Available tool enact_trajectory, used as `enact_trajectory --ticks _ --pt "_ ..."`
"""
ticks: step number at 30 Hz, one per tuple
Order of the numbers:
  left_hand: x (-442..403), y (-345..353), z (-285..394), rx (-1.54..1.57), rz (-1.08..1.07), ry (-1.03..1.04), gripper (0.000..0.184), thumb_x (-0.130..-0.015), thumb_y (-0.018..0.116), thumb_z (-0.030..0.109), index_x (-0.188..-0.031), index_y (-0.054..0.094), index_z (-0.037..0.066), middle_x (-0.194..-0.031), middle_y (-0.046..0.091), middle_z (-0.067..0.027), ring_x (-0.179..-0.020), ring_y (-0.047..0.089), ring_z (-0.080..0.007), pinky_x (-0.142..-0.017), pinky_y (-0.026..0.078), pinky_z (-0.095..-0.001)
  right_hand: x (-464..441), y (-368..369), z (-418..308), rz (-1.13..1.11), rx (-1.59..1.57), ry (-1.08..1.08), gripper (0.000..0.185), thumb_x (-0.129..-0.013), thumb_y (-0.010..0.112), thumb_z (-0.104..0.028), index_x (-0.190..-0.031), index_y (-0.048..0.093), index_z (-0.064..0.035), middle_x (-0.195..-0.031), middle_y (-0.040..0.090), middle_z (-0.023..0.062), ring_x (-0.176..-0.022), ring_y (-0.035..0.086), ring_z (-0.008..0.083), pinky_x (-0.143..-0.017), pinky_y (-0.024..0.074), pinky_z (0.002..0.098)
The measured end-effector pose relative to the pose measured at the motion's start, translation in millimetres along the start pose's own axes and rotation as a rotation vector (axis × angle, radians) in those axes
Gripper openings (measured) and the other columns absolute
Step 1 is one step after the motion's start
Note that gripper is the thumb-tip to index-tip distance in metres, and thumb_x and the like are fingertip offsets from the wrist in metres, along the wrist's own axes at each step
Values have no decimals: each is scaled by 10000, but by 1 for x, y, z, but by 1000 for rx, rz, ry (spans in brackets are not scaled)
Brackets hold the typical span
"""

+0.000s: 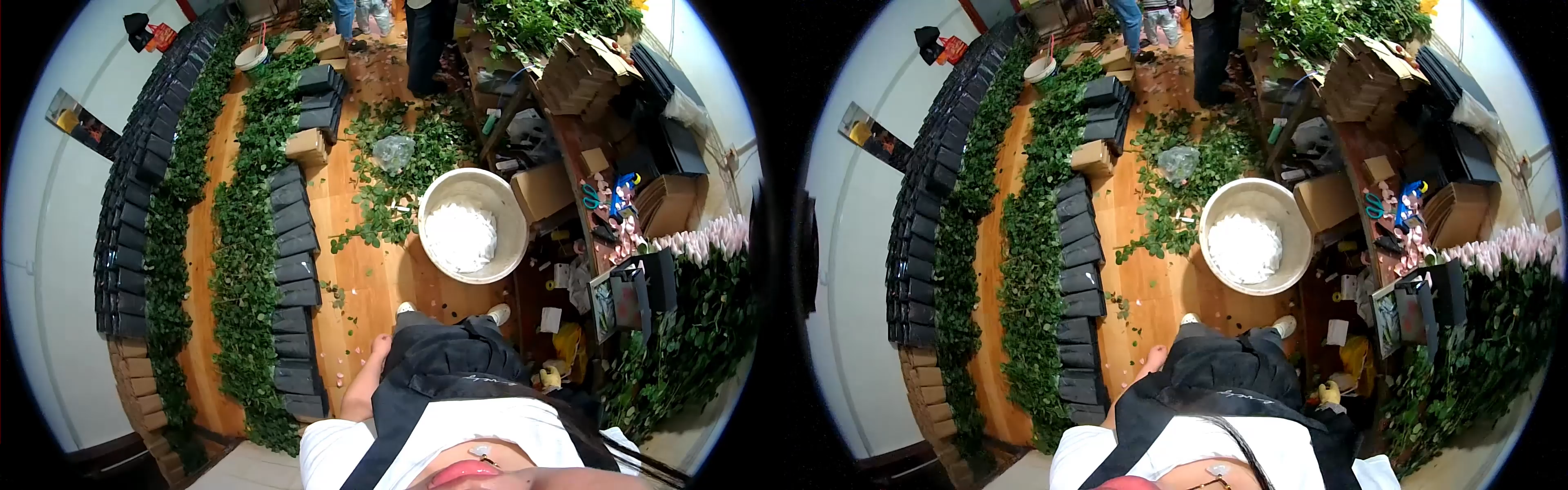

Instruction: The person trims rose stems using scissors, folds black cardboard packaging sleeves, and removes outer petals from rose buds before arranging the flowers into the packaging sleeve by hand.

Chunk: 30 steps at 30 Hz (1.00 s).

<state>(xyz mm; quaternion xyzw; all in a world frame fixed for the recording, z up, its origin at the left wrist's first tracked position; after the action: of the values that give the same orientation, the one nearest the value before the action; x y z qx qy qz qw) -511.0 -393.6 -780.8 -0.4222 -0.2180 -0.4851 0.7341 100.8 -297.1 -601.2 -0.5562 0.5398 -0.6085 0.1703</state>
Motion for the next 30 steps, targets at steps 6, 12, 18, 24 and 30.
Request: enact_trajectory --ticks 6,12,18,24,30 --pt "14 -15 28 5 -12 -31 277 -881 589 302 -953 747 86 -935 737 -132 -897 703 -273 -837 530 -376 -1 8 2 8 -22 -22 473 -844 613 -330 -1139 662 36 -1091 694 240 -1041 659 368 -909 516 400" --pt "3 0 3 65 14 6 261 -880 597 280 -969 741 80 -948 736 -138 -908 701 -284 -843 530 -384 -2 8 1 -32 -1 -45 460 -837 611 -338 -1097 677 35 -1068 698 244 -1012 663 371 -895 515 401" --pt "3 4 -11 9 21 -17 284 -877 597 293 -996 737 76 -990 727 -166 -947 693 -326 -870 528 -400 0 -2 -16 -22 -8 -50 452 -843 619 -331 -1116 670 26 -1098 691 231 -1024 652 352 -898 510 396" --pt "-1 6 -19 18 15 -47 287 -878 590 298 -1000 744 89 -1003 727 -167 -964 695 -315 -885 529 -393 -8 -5 -29 -138 -25 2 462 -854 635 -308 -1175 644 25 -1156 675 217 -1066 638 354 -935 496 394" --pt "-10 5 -18 88 -18 -72 289 -882 590 307 -990 749 91 -1003 728 -167 -967 694 -319 -881 529 -394 -26 12 -19 -196 -63 -5 496 -857 662 -308 -1234 624 11 -1202 666 211 -1120 628 350 -964 487 391"
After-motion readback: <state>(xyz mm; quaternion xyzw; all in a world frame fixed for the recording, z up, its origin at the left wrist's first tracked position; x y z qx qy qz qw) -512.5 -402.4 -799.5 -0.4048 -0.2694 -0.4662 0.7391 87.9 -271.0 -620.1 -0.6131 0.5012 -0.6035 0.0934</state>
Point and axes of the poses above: each hand's wrist, its own x-axis away from the middle knuckle, its own y-axis out of the palm, z = x × y, the point moved 3 cm from there along -x, towards the middle knuckle
